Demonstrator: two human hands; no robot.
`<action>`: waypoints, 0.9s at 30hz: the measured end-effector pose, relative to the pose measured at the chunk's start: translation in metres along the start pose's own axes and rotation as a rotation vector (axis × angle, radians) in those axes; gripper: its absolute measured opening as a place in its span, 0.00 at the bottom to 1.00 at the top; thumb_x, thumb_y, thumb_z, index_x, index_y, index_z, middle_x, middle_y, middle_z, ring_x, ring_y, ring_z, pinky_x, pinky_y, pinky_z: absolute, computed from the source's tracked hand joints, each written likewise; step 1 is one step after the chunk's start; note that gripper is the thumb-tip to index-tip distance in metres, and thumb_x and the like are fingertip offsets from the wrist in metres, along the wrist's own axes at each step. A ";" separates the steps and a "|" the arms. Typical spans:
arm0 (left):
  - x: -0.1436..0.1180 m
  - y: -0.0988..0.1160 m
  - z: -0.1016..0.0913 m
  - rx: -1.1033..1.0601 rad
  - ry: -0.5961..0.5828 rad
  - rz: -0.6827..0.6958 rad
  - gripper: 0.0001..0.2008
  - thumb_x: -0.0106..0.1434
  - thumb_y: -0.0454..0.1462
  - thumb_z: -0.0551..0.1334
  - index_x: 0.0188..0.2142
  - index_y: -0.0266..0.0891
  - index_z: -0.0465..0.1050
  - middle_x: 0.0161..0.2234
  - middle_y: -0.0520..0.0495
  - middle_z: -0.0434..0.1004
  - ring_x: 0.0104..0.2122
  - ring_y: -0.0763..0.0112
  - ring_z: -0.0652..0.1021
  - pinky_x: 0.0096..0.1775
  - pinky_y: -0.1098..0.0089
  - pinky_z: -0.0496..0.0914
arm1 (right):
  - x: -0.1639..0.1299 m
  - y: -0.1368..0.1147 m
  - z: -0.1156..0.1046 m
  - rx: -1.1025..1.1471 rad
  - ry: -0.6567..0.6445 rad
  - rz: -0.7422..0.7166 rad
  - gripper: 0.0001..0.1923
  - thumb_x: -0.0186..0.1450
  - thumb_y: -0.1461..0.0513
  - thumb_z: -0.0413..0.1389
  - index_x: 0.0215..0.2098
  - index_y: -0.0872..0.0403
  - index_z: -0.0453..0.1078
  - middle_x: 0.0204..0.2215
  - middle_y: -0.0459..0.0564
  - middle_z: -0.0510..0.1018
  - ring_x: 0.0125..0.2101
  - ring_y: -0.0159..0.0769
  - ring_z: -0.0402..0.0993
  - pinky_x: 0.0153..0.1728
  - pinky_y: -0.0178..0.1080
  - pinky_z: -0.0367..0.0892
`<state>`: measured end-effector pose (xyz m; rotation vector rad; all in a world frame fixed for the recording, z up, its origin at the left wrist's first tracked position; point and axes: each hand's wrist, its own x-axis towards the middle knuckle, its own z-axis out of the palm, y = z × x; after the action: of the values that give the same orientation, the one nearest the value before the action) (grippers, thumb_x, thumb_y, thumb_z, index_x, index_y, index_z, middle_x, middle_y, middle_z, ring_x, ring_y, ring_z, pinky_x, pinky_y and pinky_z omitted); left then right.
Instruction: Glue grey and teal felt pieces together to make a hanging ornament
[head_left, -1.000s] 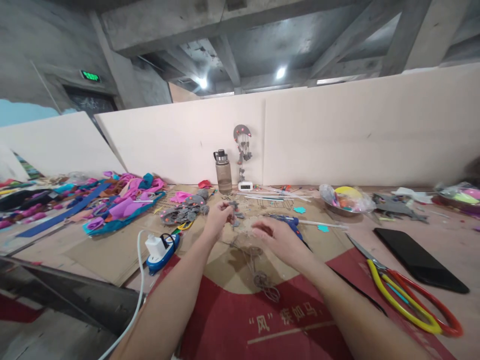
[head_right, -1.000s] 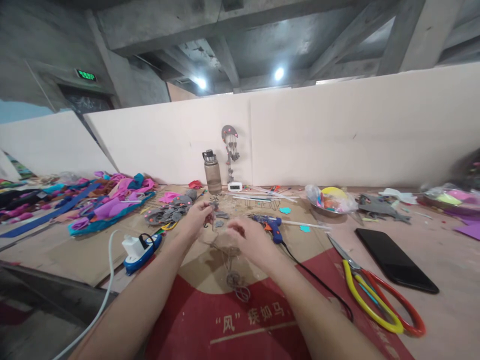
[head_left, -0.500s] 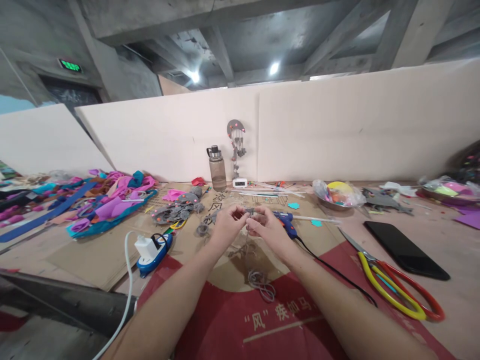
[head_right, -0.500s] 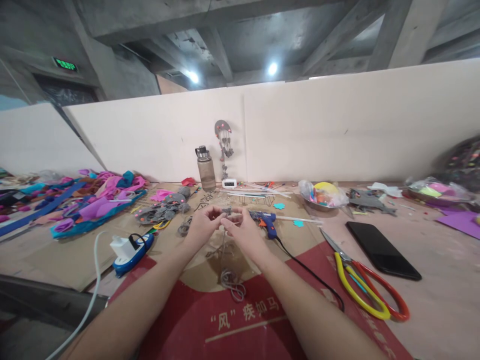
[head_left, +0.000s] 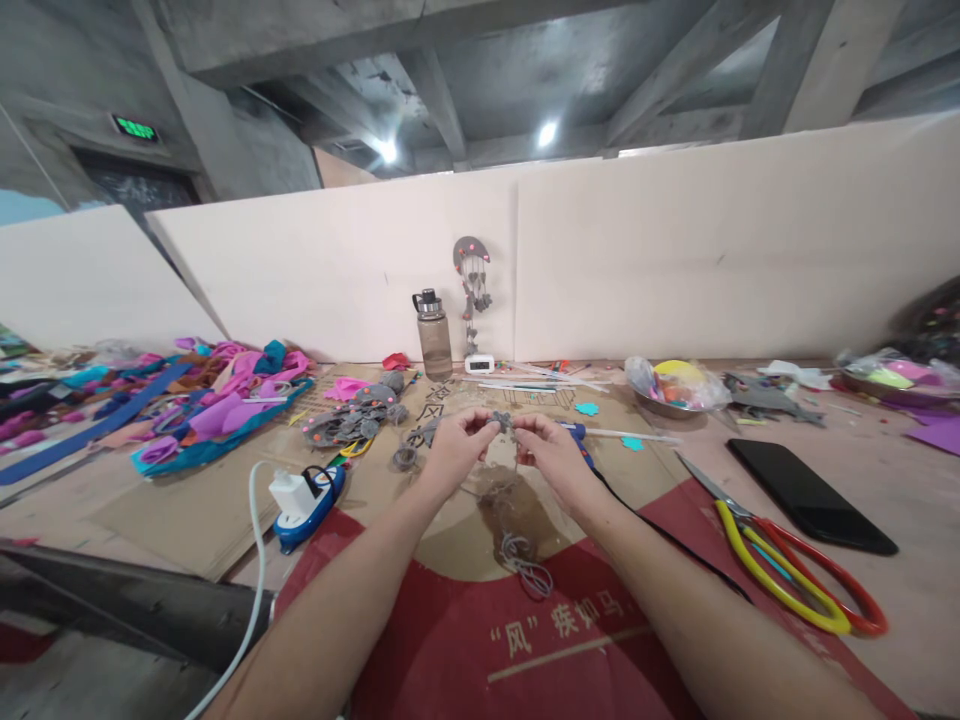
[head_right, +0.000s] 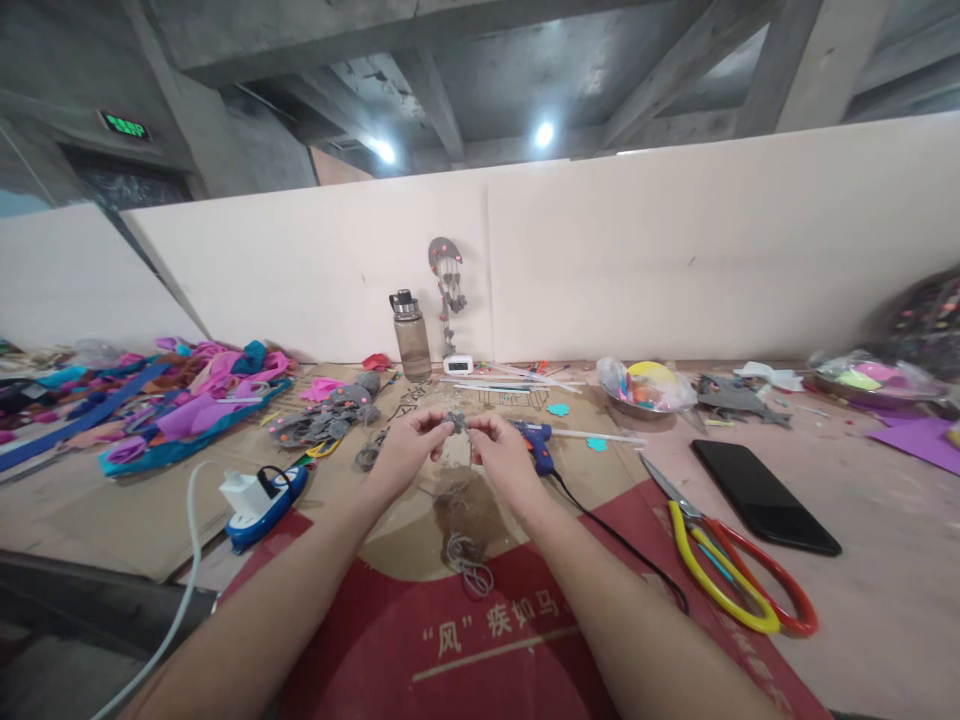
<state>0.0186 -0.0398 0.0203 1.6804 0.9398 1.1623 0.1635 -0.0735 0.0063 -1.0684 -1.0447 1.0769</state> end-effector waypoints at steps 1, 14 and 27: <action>0.000 -0.001 0.000 -0.011 -0.009 0.000 0.09 0.54 0.41 0.62 0.30 0.37 0.71 0.18 0.56 0.64 0.17 0.78 0.64 0.23 0.74 0.60 | -0.001 -0.001 0.000 0.008 0.000 -0.006 0.13 0.51 0.54 0.61 0.30 0.53 0.68 0.23 0.42 0.69 0.22 0.27 0.61 0.28 0.36 0.64; 0.000 -0.003 0.000 0.000 -0.101 0.029 0.10 0.55 0.43 0.63 0.29 0.37 0.70 0.20 0.53 0.67 0.20 0.77 0.67 0.26 0.74 0.63 | 0.004 0.007 -0.003 -0.058 -0.021 -0.097 0.14 0.53 0.52 0.60 0.25 0.53 0.65 0.21 0.41 0.65 0.22 0.27 0.59 0.28 0.35 0.61; 0.024 -0.041 -0.021 0.156 0.131 0.109 0.08 0.53 0.40 0.63 0.26 0.37 0.72 0.19 0.54 0.68 0.18 0.77 0.66 0.23 0.74 0.59 | 0.013 0.019 -0.012 -0.368 -0.072 -0.189 0.12 0.57 0.53 0.52 0.30 0.53 0.66 0.22 0.40 0.67 0.21 0.28 0.61 0.25 0.35 0.60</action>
<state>0.0009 0.0009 -0.0064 1.8161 1.0543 1.3136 0.1741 -0.0601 -0.0126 -1.1986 -1.4100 0.7917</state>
